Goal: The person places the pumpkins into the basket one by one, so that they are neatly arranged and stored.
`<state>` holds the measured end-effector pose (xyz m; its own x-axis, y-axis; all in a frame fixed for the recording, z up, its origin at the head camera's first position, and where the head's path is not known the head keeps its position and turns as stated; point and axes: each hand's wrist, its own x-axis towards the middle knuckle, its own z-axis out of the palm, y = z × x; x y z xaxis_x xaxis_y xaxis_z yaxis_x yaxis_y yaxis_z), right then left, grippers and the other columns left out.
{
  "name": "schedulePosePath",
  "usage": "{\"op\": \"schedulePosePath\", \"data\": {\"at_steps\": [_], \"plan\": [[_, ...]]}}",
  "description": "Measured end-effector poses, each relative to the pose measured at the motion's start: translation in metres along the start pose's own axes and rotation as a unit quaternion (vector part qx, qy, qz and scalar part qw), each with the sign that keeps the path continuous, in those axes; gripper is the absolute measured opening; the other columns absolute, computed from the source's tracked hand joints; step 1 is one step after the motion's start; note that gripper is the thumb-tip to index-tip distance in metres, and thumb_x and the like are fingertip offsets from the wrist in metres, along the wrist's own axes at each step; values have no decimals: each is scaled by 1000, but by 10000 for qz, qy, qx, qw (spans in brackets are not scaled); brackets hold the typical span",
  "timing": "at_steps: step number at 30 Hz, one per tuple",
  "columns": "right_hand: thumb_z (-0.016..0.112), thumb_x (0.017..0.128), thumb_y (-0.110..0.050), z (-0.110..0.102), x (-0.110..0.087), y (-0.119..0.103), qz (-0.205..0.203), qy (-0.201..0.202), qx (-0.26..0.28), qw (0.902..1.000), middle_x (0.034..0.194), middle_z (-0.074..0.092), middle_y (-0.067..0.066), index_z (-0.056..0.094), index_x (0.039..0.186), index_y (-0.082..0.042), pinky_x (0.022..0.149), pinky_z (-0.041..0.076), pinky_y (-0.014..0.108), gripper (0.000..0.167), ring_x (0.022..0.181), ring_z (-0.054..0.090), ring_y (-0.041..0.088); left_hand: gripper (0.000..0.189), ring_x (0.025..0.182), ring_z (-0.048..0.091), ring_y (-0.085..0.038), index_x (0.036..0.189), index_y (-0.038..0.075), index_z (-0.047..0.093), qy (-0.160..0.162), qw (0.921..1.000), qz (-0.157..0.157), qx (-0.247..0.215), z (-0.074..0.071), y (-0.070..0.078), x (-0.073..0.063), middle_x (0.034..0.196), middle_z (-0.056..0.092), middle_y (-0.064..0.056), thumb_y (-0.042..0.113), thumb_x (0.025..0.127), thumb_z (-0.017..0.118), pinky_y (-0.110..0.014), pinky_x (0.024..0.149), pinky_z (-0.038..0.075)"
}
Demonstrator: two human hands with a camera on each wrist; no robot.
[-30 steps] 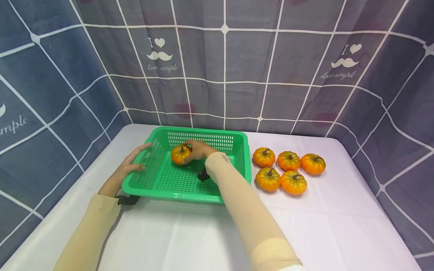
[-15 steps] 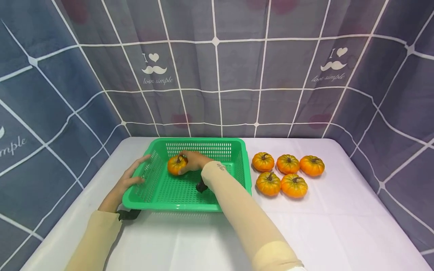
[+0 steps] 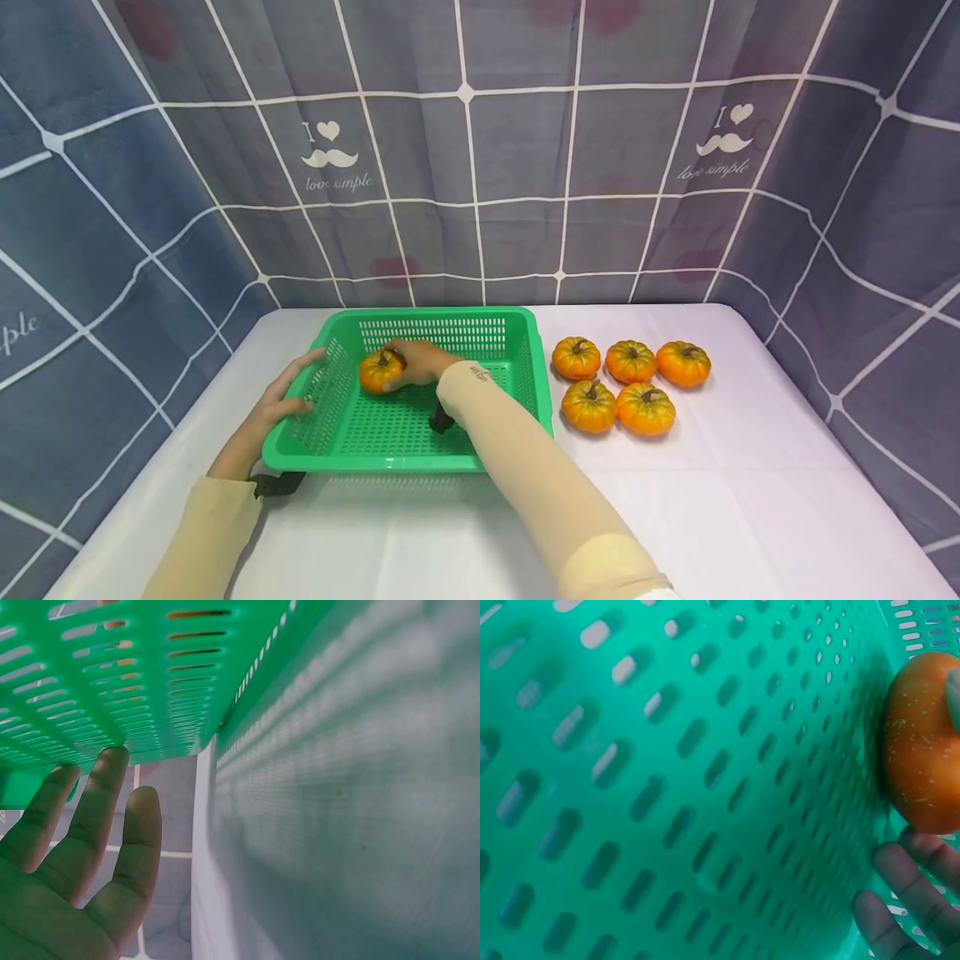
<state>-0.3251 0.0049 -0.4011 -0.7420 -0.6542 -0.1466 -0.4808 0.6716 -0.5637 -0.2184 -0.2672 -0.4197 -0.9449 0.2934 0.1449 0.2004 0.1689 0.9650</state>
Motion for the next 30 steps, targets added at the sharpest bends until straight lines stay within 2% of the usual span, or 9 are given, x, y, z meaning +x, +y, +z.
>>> {"op": "schedulePosePath", "data": {"at_steps": [7, 14, 18, 24, 30], "plan": [[77, 102, -34, 0, 3, -2, 38, -47, 48, 10000, 166, 48, 14, 41, 168, -15, 123, 37, 50, 77, 152, 45, 36, 86, 124, 46, -26, 170, 9, 32, -15, 9999, 62, 116, -6, -1, 0, 174, 18, -26, -1, 87, 53, -29, 88, 53], [77, 101, -35, -5, 1, -4, 134, -35, 345, 9993, 163, 51, 17, 37, 169, -13, 121, 40, 50, 82, 147, 51, 35, 87, 130, 42, -38, 170, 7, 30, -12, 9998, 2, 177, -8, 3, 4, 176, 15, -24, -1, 86, 53, -30, 88, 53], [75, 103, -34, -10, -3, -5, 247, -175, 551, 9980, 168, 44, 16, 34, 170, -14, 121, 39, 52, 81, 150, 47, 36, 87, 129, 43, -42, 169, 4, 29, 3, 9997, -8, 232, -7, 3, 5, 177, 15, -24, 0, 86, 53, -30, 86, 54], [73, 104, -32, -20, -10, -6, 300, -403, 753, 9959, 168, 42, 18, 37, 169, -11, 119, 42, 52, 77, 150, 47, 36, 87, 131, 40, -41, 169, 2, 27, -10, 9998, -13, 217, -5, 3, 4, 177, 13, -24, -1, 85, 52, -29, 87, 53], [73, 104, -31, -31, -16, -9, 296, -381, 806, 9956, 163, 48, 22, 41, 167, -11, 117, 44, 54, 73, 150, 47, 37, 88, 132, 40, -38, 169, 2, 27, -7, 9997, 8, 225, -3, 2, 2, 177, 15, -25, 0, 85, 52, -27, 88, 51]]}}
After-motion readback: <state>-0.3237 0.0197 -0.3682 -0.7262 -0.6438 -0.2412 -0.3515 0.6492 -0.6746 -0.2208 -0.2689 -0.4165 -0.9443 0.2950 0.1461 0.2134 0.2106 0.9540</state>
